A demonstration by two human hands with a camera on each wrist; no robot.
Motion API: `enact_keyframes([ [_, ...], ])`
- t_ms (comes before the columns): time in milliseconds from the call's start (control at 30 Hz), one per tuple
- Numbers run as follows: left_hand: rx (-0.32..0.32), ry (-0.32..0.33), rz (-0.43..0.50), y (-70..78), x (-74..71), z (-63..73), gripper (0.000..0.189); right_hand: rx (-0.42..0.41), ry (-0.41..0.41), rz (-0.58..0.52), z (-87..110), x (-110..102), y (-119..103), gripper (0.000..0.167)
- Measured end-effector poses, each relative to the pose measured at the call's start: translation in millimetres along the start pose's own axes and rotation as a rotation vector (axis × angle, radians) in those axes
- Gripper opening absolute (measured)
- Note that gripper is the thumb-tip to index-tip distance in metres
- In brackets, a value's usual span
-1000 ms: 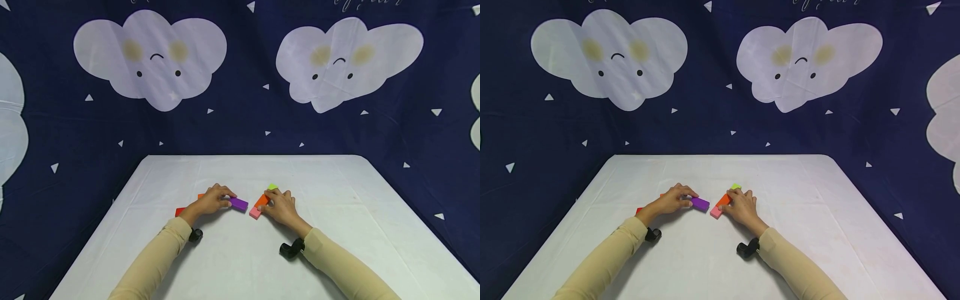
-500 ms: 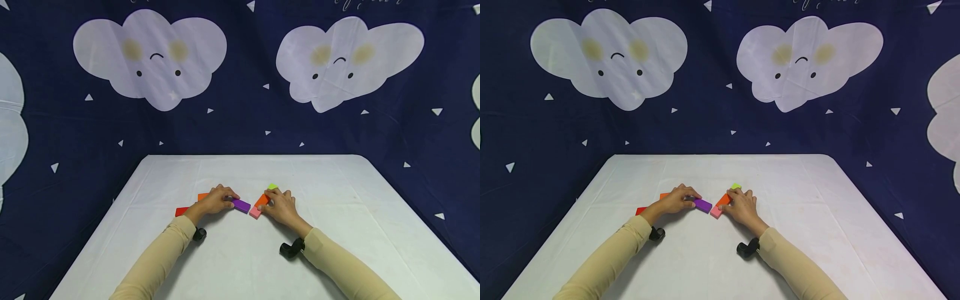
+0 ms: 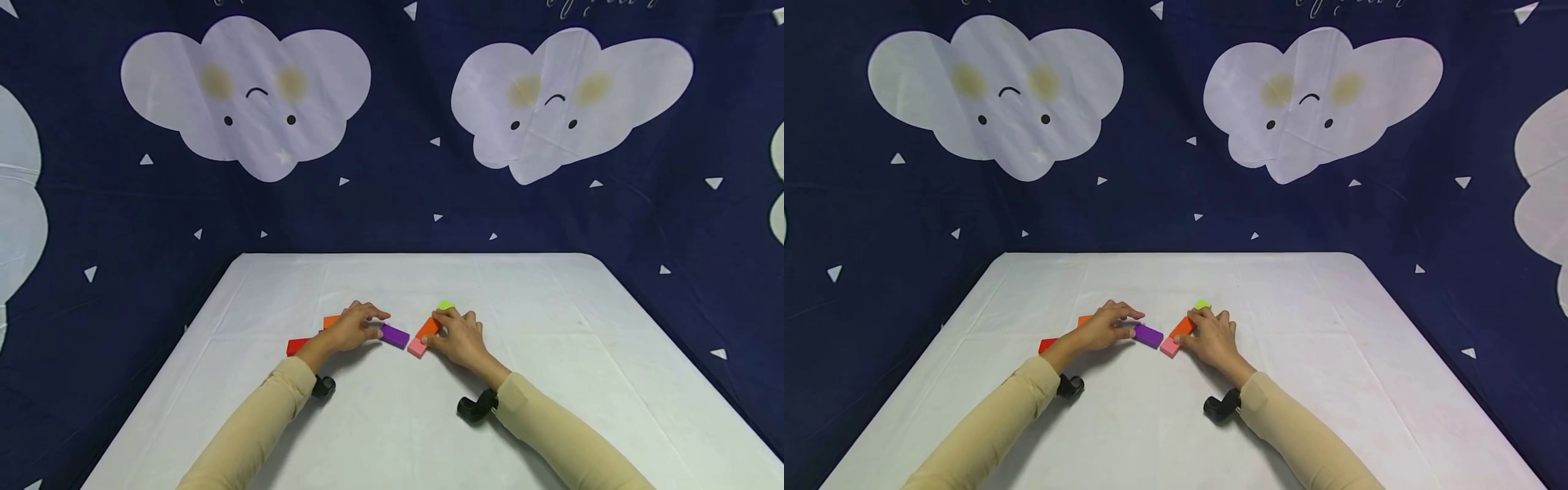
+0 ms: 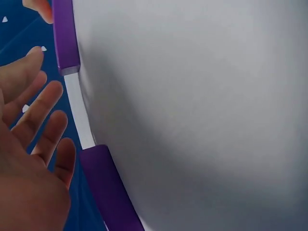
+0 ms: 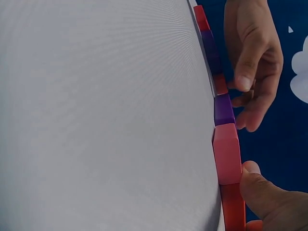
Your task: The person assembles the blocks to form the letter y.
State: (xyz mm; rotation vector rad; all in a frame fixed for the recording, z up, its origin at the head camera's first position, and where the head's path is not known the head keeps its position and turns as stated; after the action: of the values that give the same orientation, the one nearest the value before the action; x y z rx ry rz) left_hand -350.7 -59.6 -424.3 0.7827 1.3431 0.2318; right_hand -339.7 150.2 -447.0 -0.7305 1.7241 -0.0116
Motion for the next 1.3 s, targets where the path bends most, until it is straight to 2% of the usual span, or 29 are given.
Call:
enact_keyframes([
  [133, -0.044, 0.068, 0.092, -0.5, -6.3, 4.3, 0.036, -0.001, 0.002, 0.0, -0.4, -0.2, 0.5, 0.065],
  [267, -0.114, 0.136, 0.145, -0.7, -9.7, 8.6, 0.036, 0.005, -0.002, -0.002, -0.4, 0.4, 1.1, 0.066],
  [400, -0.188, 0.19, 0.19, -1.3, -8.1, 13.3, 0.034, 0.006, 0.001, -0.002, -0.1, 0.9, 1.2, 0.065],
  [500, -0.221, 0.211, 0.227, -0.8, -4.5, 17.1, 0.034, 0.006, 0.004, 0.001, 0.0, 1.2, 1.2, 0.065],
  [733, -0.219, 0.253, 0.27, 1.5, 5.5, 21.1, 0.035, 0.009, 0.007, 0.005, -0.2, 1.5, 1.8, 0.065],
  [1000, -0.269, 0.308, 0.271, -1.0, 10.2, 21.5, 0.035, 0.004, 0.003, 0.003, -0.1, 1.4, 2.0, 0.065],
  [1100, -0.282, 0.311, 0.26, -1.7, 11.9, 20.9, 0.034, 0.005, 0.0, 0.0, -0.2, 0.8, 1.4, 0.064],
  [1300, -0.256, 0.328, 0.193, 2.6, 14.3, 19.6, 0.034, 0.013, -0.001, -0.002, -0.5, 0.0, 0.3, 0.064],
])
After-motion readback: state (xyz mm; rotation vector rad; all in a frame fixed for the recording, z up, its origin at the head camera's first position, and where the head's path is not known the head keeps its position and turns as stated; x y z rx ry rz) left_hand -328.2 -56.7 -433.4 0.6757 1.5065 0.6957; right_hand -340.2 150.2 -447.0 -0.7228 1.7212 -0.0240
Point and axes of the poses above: each hand's wrist, its own z-axis away from the middle knuckle, its own x-axis out of the palm, y = z × x, the point moved 7 cm from there along -z, towards the middle knuckle, and after that the axes turned 14 degrees about -x, right-handed, at the moved point
